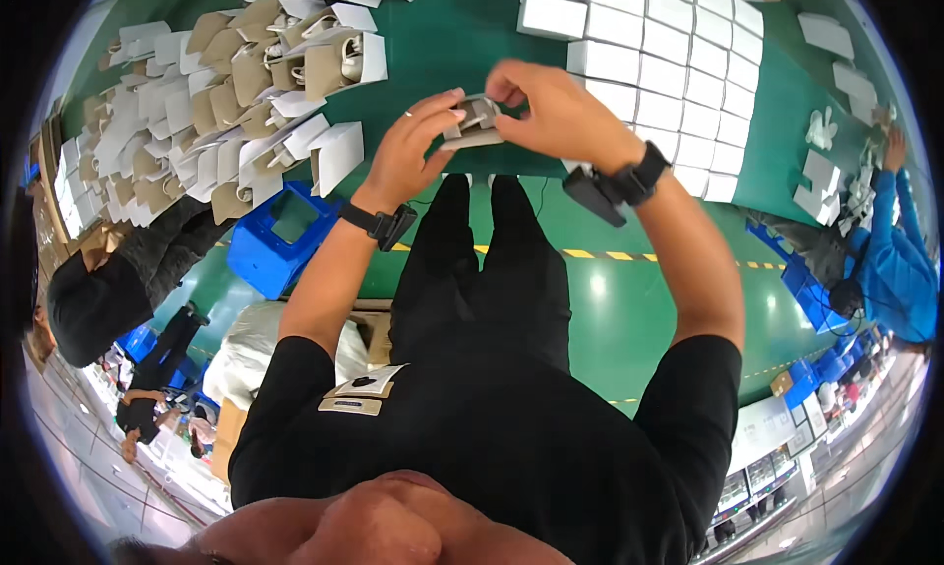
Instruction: Fold small white cardboard boxes at a manual assembly station.
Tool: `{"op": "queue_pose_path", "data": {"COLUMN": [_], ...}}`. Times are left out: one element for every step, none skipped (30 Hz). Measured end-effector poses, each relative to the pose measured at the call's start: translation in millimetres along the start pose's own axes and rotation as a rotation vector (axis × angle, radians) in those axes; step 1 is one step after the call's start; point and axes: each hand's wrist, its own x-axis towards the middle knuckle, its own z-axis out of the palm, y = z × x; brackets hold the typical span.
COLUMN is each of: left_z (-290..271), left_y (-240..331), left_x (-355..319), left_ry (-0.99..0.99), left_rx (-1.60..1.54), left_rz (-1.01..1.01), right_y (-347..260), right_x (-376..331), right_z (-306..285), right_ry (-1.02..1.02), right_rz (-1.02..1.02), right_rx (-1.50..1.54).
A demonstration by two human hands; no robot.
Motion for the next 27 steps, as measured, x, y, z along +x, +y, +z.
{"op": "queue_pose_path", "data": {"left_z": [-1.8, -2.1, -3.6, -3.1, -3.3, 0.0, 3.8, 6.9, 2.3, 5.6, 4.7, 2.4, 4.4, 5.3, 3.9, 3.8, 5.1, 5.0, 4.3, 4.5, 4.8, 5.1, 5.7, 6.2, 6.2, 5.6, 6.9], "left_y": [2.9, 6.5, 9.4, 6.6, 5.5, -1.4, -9.4, -11.6, -2.2, -1.0, -0.9, 3.0, 5.4, 7.7, 10.9, 13.3, 15.9, 16.4, 13.2, 7.5, 2.0, 0.6, -0.5, -1.8, -3.1, -3.9, -4.9], "left_x": [2.2, 6.7, 6.4, 5.3, 2.8, -2.4, -6.7, -9.6, -14.3, -11.2, -15.2, -15.4, -14.8, -11.5, -7.1, -3.9, -4.4, -5.4, -6.5, -7.3, -7.6, -8.6, -10.0, -10.7, -11.2, -11.6, -12.2], "left_ry": [-0.014, -0.029, -0.013, -0.017, -0.020, -0.036, -0.051, -0.042, -0.081, -0.058, -0.043, -0.041, -0.041, -0.045, -0.046, -0.047, -0.047, -0.048, -0.053, -0.046, -0.039, -0.029, -0.032, -0.028, -0.023, -0.016, -0.016], "left_rx": [0.013, 0.021, 0.026, 0.021, 0.019, 0.032, 0.051, 0.050, 0.042, 0.045, 0.050, 0.065, 0.051, 0.033, 0.045, 0.039, 0.028, 0.014, 0.014, 0.023, 0.030, 0.037, 0.033, 0.039, 0.047, 0.056, 0.057], "left_rz": [0.007, 0.027, 0.053, 0.044, 0.042, 0.048, 0.070, 0.081, 0.018, 0.030, 0.015, 0.060, 0.033, -0.003, 0.016, 0.006, -0.013, -0.036, -0.037, -0.001, 0.034, 0.064, 0.054, 0.061, 0.068, 0.076, 0.063], "right_y": [-1.2, -5.0, -10.3, -12.8, -13.5, -7.8, 0.0, 6.9, 5.7, 7.5, 5.3, 1.8, 2.5, 5.5, 5.7, 7.3, 4.4, 2.0, 0.0, 0.0, 3.5, 6.4, 9.1, 11.6, 14.0, 16.2, 14.3], "right_x": [-5.8, -10.1, -12.6, -12.7, -14.7, -14.0, -11.1, -6.2, -4.0, 0.1, 1.0, 3.8, 7.1, 7.7, 8.8, 11.1, 12.4, 13.0, 13.1, 13.0, 13.3, 13.7, 13.9, 13.7, 12.2, 9.8, 8.2], "right_z": [4.7, 6.8, 10.1, 12.1, 17.3, 20.9, 24.3, 23.1, 25.4, 21.2, 22.1, 21.5, 14.3, 8.1, 2.0, -1.1, -1.7, -1.4, -0.6, 1.2, 4.2, 8.3, 12.4, 16.2, 18.2, 18.1, 16.7], "right_ry": [0.099, 0.109, 0.157, 0.215, 0.232, 0.263, 0.249, 0.244, 0.184, 0.121, 0.055, -0.024, 0.010, -0.027, -0.073, -0.121, -0.115, -0.127, -0.140, -0.154, -0.155, -0.129, -0.105, -0.081, -0.089, -0.055, -0.022], "right_rz": [0.029, 0.018, 0.026, 0.029, -0.048, -0.121, -0.223, -0.324, -0.363, -0.397, -0.365, -0.332, -0.346, -0.322, -0.301, -0.276, -0.279, -0.300, -0.319, -0.336, -0.330, -0.344, -0.358, -0.373, -0.370, -0.364, -0.358], "right_rx": [0.012, -0.011, -0.021, -0.041, -0.111, -0.198, -0.244, -0.305, -0.328, -0.351, -0.398, -0.430, -0.453, -0.464, -0.469, -0.469, -0.469, -0.480, -0.489, -0.496, -0.490, -0.448, -0.405, -0.362, -0.354, -0.364, -0.374]}}
